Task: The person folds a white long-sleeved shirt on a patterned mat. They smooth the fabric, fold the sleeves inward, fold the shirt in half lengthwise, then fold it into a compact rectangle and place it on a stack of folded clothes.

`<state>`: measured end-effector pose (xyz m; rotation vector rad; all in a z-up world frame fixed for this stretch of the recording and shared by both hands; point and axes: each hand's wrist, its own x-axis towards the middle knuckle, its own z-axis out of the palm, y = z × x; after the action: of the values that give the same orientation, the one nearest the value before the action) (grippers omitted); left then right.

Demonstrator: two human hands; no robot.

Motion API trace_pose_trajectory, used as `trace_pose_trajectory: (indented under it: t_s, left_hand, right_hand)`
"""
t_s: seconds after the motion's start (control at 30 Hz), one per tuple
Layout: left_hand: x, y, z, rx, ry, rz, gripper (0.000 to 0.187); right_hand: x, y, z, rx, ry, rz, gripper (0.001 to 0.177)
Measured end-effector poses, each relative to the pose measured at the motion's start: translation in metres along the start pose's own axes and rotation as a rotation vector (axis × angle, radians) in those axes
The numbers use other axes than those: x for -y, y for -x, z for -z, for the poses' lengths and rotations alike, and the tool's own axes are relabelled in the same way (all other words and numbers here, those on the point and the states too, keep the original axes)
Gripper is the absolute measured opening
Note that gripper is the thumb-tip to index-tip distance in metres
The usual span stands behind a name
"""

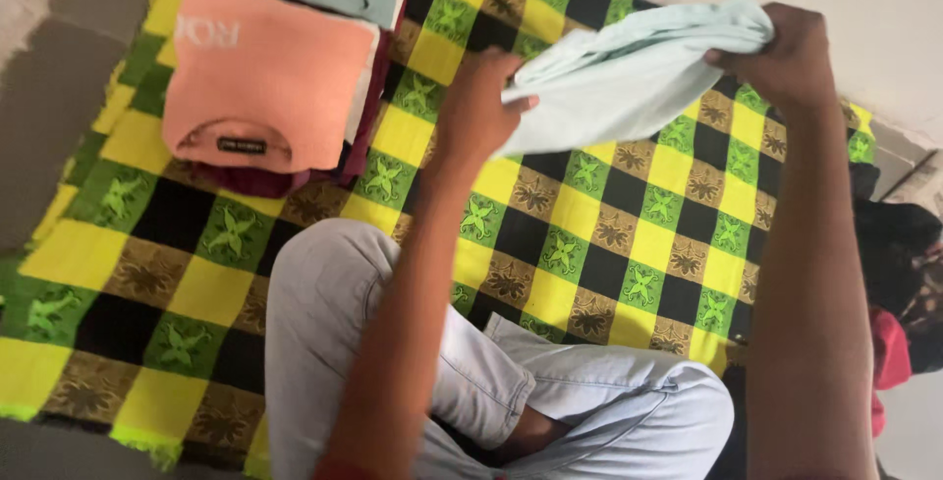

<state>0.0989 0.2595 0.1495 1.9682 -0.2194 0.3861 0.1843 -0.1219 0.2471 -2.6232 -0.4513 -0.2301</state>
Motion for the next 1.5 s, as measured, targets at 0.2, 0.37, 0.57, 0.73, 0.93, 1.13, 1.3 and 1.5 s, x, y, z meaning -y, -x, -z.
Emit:
trace_pose_trajectory:
  t_s: [0.2, 0.37, 0.57, 0.73, 0.93, 1.13, 1.3, 1.5]
  left_hand:
    - [0.007, -0.005, 0.018, 0.235, -0.114, -0.356, 0.029]
    - [0.055, 0.054, 0.003, 0.579, -0.17, -0.328, 0.034]
    - [0.082, 0.112, -0.038, 1.209, -0.735, -0.086, 0.017]
    - [0.113, 0.098, -0.058, 1.283, -0.586, 0.266, 0.017]
    - [0.192, 0.068, -0.071, 0.663, -0.455, 0.278, 0.029]
    - [0.218, 0.06, -0.106, 0.486, -0.513, 0.31, 0.039]
    - [0.225, 0.064, -0.119, 0.455, -0.506, 0.285, 0.041]
    - [0.233, 0.067, -0.126, 0.353, -0.374, 0.181, 0.022]
  right_hand:
    - [-0.032, 0.112, -0.023, -0.309, 0.3, 0.216, 0.039]
    - [-0.009, 0.225, -0.106, 0.086, 0.06, -0.092, 0.043]
    - [0.024, 0.282, -0.158, 0.537, 0.305, 0.059, 0.042]
    - [0.002, 0.291, -0.159, 0.631, 0.192, -0.114, 0.04]
    - [-0.039, 0.276, -0.148, 0.676, -0.049, -0.39, 0.04]
    - [-0.029, 0.259, -0.167, 0.228, -0.096, -0.448, 0.028]
    - [-0.039, 0.262, -0.182, 0.164, -0.031, -0.562, 0.028]
    - [-0.084, 0.267, -0.218, -0.039, -0.203, -0.663, 0.035]
